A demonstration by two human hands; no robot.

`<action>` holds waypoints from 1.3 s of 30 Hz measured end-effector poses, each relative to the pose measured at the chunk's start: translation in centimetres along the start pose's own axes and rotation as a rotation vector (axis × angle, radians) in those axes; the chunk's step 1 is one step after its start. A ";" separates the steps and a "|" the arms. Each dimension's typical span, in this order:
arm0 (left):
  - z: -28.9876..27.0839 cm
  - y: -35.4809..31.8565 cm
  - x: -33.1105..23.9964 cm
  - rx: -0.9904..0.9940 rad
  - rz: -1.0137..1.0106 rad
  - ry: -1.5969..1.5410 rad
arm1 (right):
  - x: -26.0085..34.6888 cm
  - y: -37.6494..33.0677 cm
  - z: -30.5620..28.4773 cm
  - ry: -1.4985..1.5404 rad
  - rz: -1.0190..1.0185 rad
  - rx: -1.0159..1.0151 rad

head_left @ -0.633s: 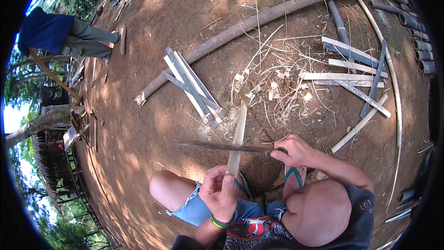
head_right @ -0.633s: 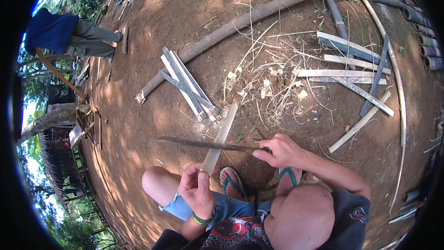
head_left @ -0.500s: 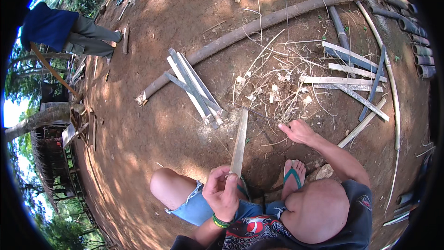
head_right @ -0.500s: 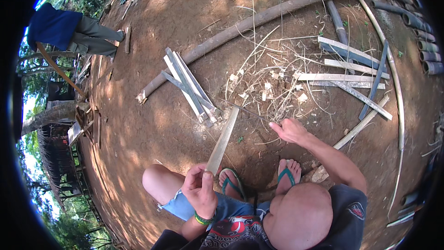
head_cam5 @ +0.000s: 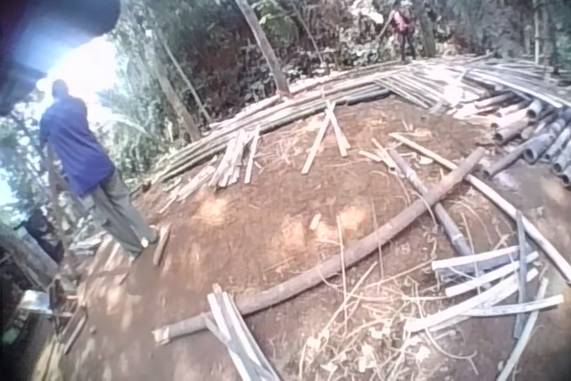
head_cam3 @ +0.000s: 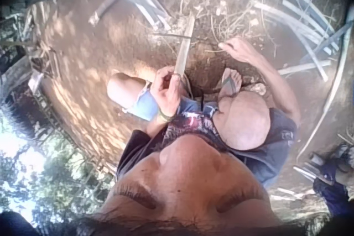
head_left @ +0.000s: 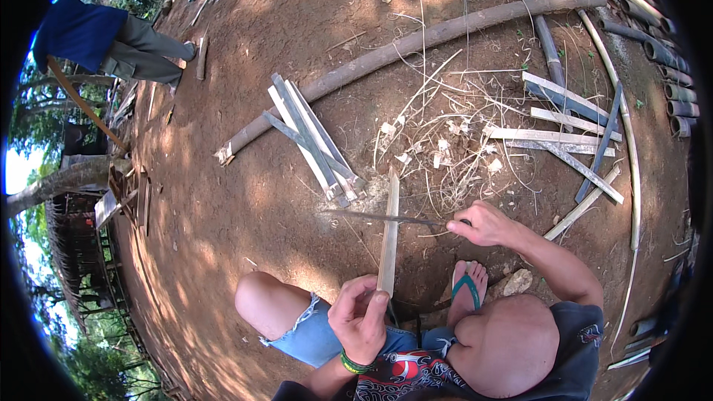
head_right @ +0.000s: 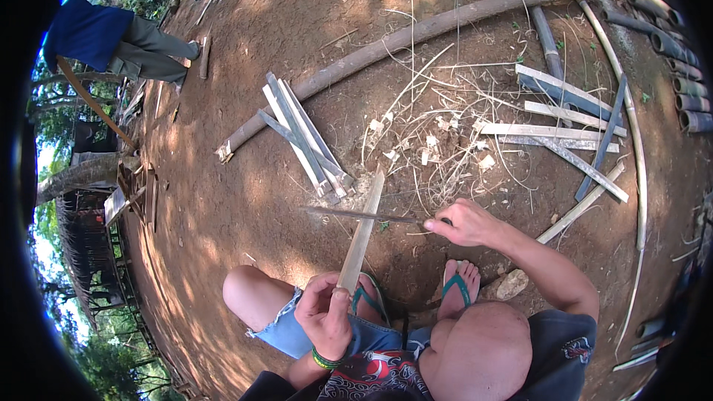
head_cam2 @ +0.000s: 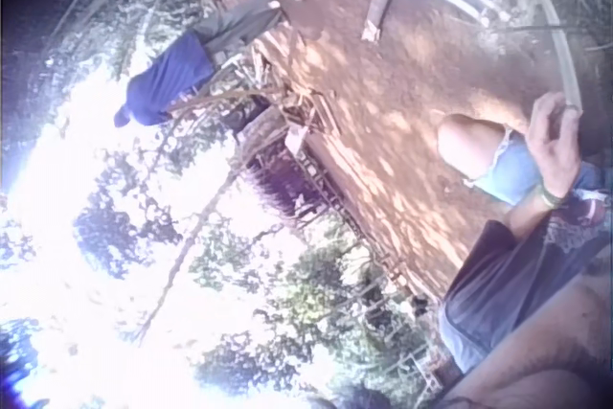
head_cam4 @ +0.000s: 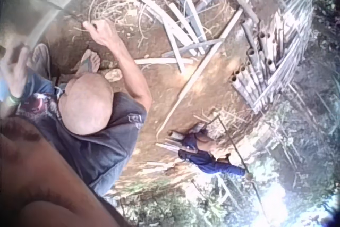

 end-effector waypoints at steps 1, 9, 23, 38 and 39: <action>0.2 0.1 -0.3 0.011 0.011 0.001 | -0.4 0.1 0.3 0.017 -0.024 -0.019; 0.6 4.0 -0.9 0.030 0.072 -0.150 | -0.7 -1.3 2.1 0.295 0.199 -0.192; 5.6 6.3 -2.3 0.153 0.184 -0.277 | 14.3 -8.1 -3.2 0.659 -0.237 -0.048; 6.9 5.4 -1.9 0.106 0.148 -0.345 | 15.6 -9.7 -5.6 0.270 -0.246 -0.216; 6.9 5.4 -1.8 0.098 0.145 -0.350 | 15.6 -9.8 -5.7 0.219 -0.256 -0.241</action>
Point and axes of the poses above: each hand's wrist, its own y-axis towards the middle knuckle, its own z-axis out of the palm, x = y × z, the point moved 6 cm from there along y, towards the middle knuckle, and after that the axes turned 2 degrees about y, right-handed, at the moved point
